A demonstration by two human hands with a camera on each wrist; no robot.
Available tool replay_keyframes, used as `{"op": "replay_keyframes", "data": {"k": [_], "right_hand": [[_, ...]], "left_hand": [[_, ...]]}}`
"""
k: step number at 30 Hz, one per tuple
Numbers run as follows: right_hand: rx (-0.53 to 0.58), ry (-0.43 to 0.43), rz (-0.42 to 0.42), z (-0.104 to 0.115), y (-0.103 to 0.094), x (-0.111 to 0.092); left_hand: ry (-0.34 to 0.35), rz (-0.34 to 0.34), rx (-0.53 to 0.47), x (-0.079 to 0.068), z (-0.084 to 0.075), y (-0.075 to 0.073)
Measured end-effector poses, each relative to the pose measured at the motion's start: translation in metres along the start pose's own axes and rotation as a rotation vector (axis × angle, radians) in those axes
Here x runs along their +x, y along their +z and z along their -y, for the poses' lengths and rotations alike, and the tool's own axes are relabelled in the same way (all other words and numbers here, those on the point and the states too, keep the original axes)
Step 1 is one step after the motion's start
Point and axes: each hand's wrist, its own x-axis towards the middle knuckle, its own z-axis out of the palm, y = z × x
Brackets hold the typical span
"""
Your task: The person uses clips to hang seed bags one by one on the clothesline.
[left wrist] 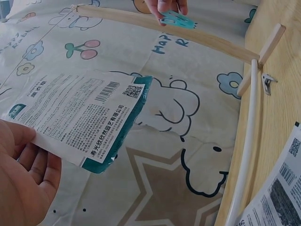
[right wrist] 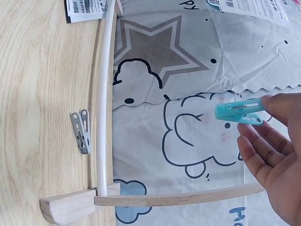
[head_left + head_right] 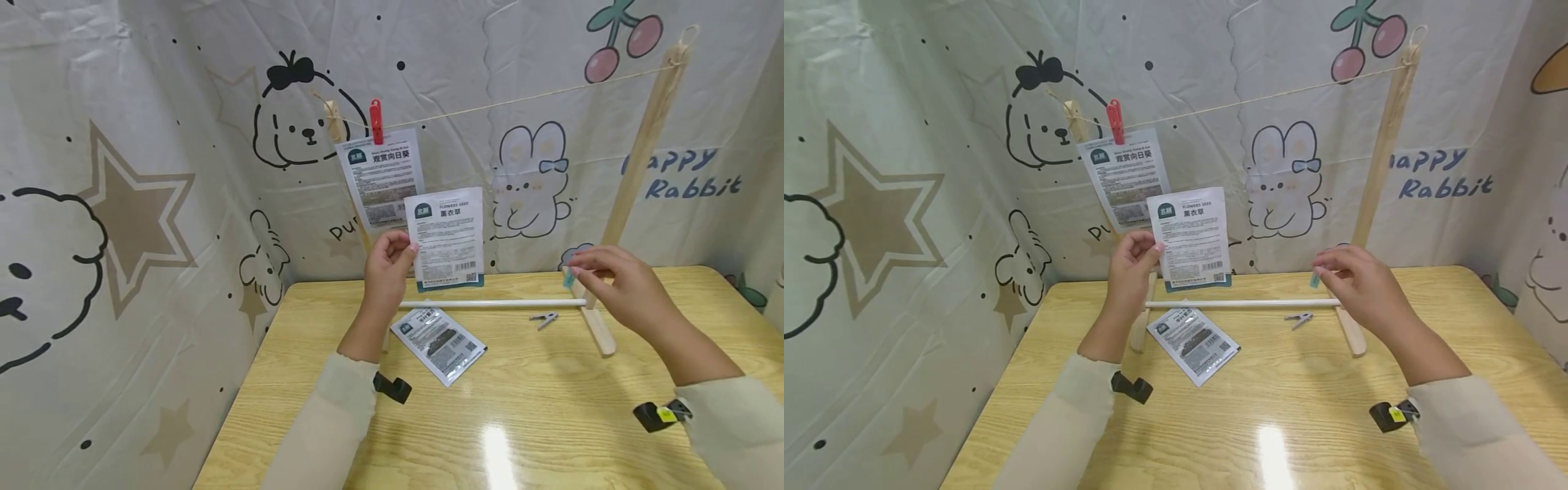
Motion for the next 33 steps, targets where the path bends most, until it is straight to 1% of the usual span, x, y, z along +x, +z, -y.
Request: {"op": "replay_keyframes", "data": {"k": [7, 14, 22, 28, 33], "right_hand": [[-0.005, -0.026, 0.0, 0.003, -0.002, 0.004], [-0.001, 0.002, 0.003, 0.009, -0.006, 0.006], [-0.016, -0.028, -0.005, 0.014, -0.01, 0.008], [-0.023, -0.038, -0.004, 0.016, -0.014, 0.01], [-0.027, -0.045, -0.002, 0.019, -0.016, 0.012]], "left_hand": [[0.011, 0.008, -0.013, 0.0, -0.001, 0.001], [0.013, 0.009, -0.004, 0.002, -0.002, 0.002], [0.04, 0.019, 0.003, 0.004, -0.004, 0.004], [0.036, 0.026, -0.018, 0.006, -0.007, 0.005], [0.05, 0.026, -0.043, 0.008, -0.009, 0.008]]}}
